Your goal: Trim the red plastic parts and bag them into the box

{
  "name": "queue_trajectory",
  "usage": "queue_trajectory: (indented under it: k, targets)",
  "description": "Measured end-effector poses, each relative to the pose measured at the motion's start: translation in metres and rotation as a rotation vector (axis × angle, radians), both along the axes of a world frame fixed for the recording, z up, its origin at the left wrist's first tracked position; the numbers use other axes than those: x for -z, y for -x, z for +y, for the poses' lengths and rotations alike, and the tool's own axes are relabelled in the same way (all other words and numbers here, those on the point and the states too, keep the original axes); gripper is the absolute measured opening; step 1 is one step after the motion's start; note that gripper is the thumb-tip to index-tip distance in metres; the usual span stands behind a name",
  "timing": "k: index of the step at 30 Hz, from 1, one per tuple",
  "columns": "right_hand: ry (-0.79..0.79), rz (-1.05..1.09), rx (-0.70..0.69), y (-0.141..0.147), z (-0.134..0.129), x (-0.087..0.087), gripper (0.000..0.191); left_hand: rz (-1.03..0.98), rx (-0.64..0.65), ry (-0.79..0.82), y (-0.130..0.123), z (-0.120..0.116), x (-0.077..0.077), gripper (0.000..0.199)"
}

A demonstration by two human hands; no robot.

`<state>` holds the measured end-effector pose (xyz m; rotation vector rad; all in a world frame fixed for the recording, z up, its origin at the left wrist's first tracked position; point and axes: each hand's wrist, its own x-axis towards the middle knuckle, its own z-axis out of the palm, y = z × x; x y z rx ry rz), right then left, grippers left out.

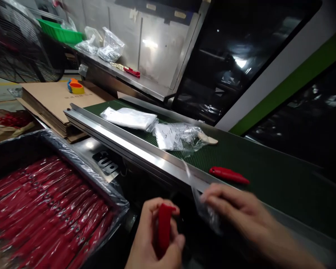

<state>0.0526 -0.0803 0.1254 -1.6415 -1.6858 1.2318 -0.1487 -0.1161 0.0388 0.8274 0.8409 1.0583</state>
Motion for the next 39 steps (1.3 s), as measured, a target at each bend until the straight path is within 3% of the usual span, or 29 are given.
queue_trajectory:
  k: [3,7,10,13,18,23,26,28,30,33,35,39]
  targets:
    - [0.337,0.321,-0.059,0.010,-0.042,0.016,0.035,0.075,0.135,-0.023,-0.004,-0.001,-0.015,0.048]
    - [0.441,0.493,0.038,-0.002,-0.063,0.043,0.032,0.182,0.294,-0.044,-0.008,-0.011,-0.010,0.025]
    - [0.351,0.472,0.138,-0.012,-0.071,0.060,0.041,0.274,0.254,-0.030,-0.010,-0.021,-0.003,0.023]
    - [0.243,0.406,0.173,-0.019,-0.079,0.066,0.048,0.350,0.220,-0.091,-0.013,-0.027,0.003,0.020]
    - [0.184,0.260,0.158,-0.027,-0.091,0.063,0.030,0.492,0.214,-0.234,-0.015,-0.028,0.018,0.019]
    - [0.096,0.198,0.318,-0.024,-0.103,0.069,0.030,0.661,-0.055,-0.535,-0.019,-0.043,0.024,0.036]
    - [0.050,0.185,0.411,-0.014,-0.110,0.072,0.031,0.568,0.008,-0.620,-0.024,-0.059,0.019,0.045]
    - [0.045,0.222,0.411,-0.007,-0.114,0.073,0.034,0.504,0.106,-0.519,-0.029,-0.067,0.013,0.045]
    - [0.069,0.281,0.329,-0.001,-0.117,0.074,0.037,0.405,0.178,-0.301,-0.033,-0.069,0.007,0.045]
    - [0.096,0.328,0.169,0.000,-0.118,0.078,0.042,0.230,0.224,-0.027,-0.036,-0.064,-0.001,0.042]
    - [0.062,0.281,0.146,-0.001,-0.119,0.083,0.043,0.194,0.209,0.086,-0.038,-0.059,-0.001,0.036]
    - [-0.143,0.048,0.206,-0.002,-0.125,0.094,0.035,0.375,0.080,0.017,-0.044,-0.052,0.013,0.029]
